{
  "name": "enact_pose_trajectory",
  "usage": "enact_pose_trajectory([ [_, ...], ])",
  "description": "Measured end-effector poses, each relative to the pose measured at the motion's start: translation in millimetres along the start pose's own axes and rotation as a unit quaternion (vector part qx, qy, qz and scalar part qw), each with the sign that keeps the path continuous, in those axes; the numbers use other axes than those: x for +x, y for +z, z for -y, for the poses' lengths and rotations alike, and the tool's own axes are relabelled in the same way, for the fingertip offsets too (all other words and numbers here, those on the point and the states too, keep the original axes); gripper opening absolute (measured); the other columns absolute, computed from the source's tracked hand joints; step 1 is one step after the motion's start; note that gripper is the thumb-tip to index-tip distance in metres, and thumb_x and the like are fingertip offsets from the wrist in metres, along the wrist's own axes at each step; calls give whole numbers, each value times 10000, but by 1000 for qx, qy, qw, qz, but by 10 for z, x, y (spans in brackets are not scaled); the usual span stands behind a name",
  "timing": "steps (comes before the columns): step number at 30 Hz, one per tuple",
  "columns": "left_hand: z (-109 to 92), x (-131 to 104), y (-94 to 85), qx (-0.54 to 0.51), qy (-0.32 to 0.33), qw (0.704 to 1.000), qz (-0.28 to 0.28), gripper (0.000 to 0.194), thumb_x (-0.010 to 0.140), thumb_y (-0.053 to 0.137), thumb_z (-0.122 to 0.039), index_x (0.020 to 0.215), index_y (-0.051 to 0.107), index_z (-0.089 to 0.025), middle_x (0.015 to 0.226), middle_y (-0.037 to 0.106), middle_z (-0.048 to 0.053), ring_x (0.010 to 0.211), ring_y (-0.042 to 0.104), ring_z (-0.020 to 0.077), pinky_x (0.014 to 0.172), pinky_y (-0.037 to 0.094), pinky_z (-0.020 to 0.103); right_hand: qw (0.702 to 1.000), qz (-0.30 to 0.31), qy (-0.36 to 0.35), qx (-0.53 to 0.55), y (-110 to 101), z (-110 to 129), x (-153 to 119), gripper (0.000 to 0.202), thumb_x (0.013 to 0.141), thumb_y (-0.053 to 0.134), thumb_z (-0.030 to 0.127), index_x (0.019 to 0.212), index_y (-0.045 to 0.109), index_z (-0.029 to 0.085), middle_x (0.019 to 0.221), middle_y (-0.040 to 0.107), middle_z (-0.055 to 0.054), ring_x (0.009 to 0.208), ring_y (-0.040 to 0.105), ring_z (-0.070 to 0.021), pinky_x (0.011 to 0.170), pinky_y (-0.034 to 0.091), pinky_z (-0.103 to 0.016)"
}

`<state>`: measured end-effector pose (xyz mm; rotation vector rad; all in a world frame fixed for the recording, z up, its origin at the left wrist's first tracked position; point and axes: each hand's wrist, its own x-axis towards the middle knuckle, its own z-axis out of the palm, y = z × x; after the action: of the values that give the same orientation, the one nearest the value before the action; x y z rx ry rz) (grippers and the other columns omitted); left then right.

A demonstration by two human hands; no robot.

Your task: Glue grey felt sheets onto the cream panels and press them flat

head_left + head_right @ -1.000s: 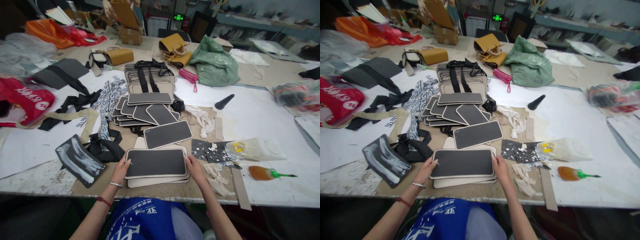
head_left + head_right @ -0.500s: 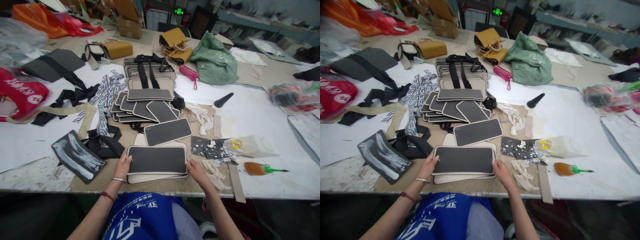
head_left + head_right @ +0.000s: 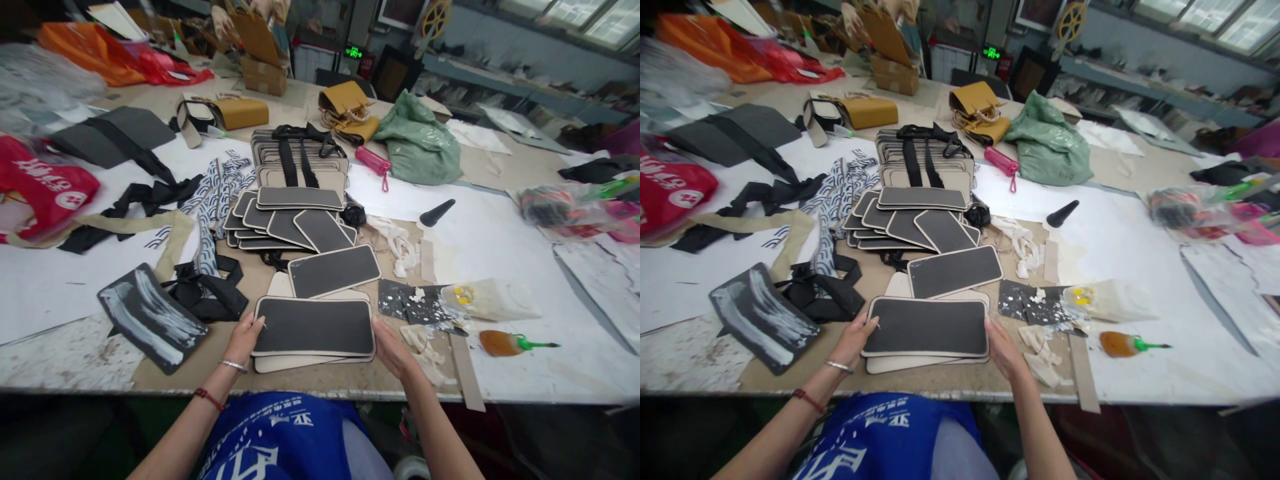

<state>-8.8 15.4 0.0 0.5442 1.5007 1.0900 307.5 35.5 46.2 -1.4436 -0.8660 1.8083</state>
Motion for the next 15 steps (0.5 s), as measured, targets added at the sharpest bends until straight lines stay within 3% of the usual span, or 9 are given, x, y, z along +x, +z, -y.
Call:
enact_pose_trajectory([
  [3, -90, -77, 0, 18, 28, 999, 17, 515, 534, 647, -548, 840, 554, -144, 670, 605, 4, 664, 569, 176, 685, 463, 309, 994, 42, 49, 87, 75, 3, 102, 527, 862, 275, 556, 1102, 548, 174, 949, 650, -100, 980, 571, -229, 831, 447, -394],
  [6, -305, -229, 30, 81, 80, 993, 0, 493, 589, 597, -559, 851, 565, -143, 727, 622, 27, 726, 574, 187, 710, 462, 299, 987, 32, 74, 136, 109, -44, 164, 647, 877, 120, 573, 1173, 519, 159, 997, 647, -111, 1026, 558, -221, 858, 440, -392],
  [9, -588, -416, 114, 161, 142, 976, -21, 420, 656, 537, -531, 845, 583, -160, 762, 634, 25, 752, 570, 178, 710, 452, 260, 982, -4, 84, 169, 126, -106, 175, 671, 868, 99, 594, 1206, 502, 179, 1044, 636, -104, 1052, 546, -213, 881, 435, -387],
  [15, -1063, -740, 289, 279, 263, 924, -10, 315, 763, 462, -415, 885, 609, -165, 716, 616, 0, 672, 539, 138, 653, 427, 212, 975, -31, 61, 213, 141, -192, 194, 691, 844, 79, 632, 1272, 427, 216, 1139, 590, -106, 1104, 509, -219, 914, 413, -425],
])
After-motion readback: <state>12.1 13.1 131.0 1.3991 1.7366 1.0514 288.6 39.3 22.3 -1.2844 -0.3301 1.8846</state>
